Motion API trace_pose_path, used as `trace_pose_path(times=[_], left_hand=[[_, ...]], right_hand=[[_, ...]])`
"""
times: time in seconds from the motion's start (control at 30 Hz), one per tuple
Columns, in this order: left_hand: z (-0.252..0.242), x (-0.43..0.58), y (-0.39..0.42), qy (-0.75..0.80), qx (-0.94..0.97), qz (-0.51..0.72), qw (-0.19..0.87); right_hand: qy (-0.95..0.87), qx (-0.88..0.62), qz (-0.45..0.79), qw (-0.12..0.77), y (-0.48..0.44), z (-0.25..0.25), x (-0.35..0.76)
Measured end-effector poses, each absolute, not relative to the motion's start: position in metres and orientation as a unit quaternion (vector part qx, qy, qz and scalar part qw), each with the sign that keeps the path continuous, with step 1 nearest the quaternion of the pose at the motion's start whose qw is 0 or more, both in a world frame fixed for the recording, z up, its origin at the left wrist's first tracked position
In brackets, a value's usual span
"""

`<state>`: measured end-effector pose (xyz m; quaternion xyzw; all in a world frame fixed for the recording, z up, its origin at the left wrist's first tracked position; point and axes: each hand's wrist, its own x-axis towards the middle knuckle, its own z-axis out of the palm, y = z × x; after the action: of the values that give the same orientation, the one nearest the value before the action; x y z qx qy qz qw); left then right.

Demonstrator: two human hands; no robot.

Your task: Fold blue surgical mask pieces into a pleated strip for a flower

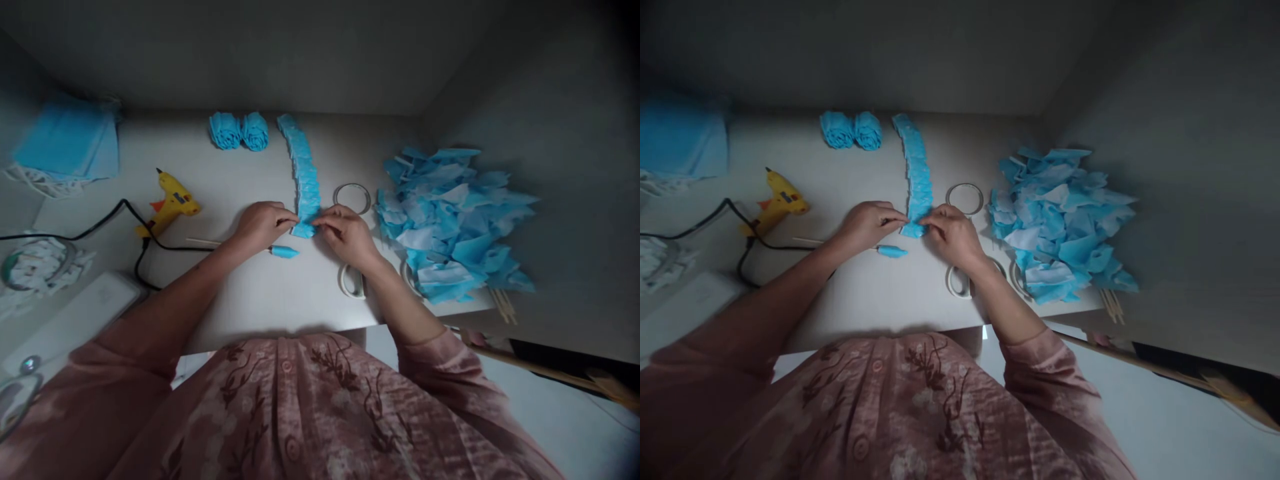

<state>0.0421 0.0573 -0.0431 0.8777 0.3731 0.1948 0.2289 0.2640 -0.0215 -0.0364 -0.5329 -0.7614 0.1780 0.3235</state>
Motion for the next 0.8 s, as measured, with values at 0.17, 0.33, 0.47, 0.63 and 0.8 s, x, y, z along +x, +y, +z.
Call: trace_pose_path(times=[0.17, 0.33, 0.47, 0.63, 0.8], left_hand=[[-0.0402, 0.0438, 0.0564, 0.382, 0.876, 0.185, 0.229], [-0.0392, 0.0441, 0.0557, 0.385, 0.871, 0.19, 0.237], [-0.0395, 0.0438, 0.0557, 0.381, 0.872, 0.194, 0.238], [-0.0378, 0.0445, 0.0554, 0.391, 0.866, 0.19, 0.249], [-0.039, 0.0449, 0.0555, 0.389, 0.87, 0.192, 0.234]], right_hand=[[-0.784, -0.555, 0.134, 0.246, -0.0211, -0.0361, 0.2602], [-0.762, -0.578, 0.12, 0.266, -0.0221, -0.0336, 0.2622], [-0.78, -0.562, 0.111, 0.252, -0.0242, -0.0329, 0.2586], [-0.788, -0.578, 0.097, 0.19, -0.0239, -0.0317, 0.2561], [-0.765, -0.585, 0.094, 0.25, -0.0231, -0.0309, 0.262]])
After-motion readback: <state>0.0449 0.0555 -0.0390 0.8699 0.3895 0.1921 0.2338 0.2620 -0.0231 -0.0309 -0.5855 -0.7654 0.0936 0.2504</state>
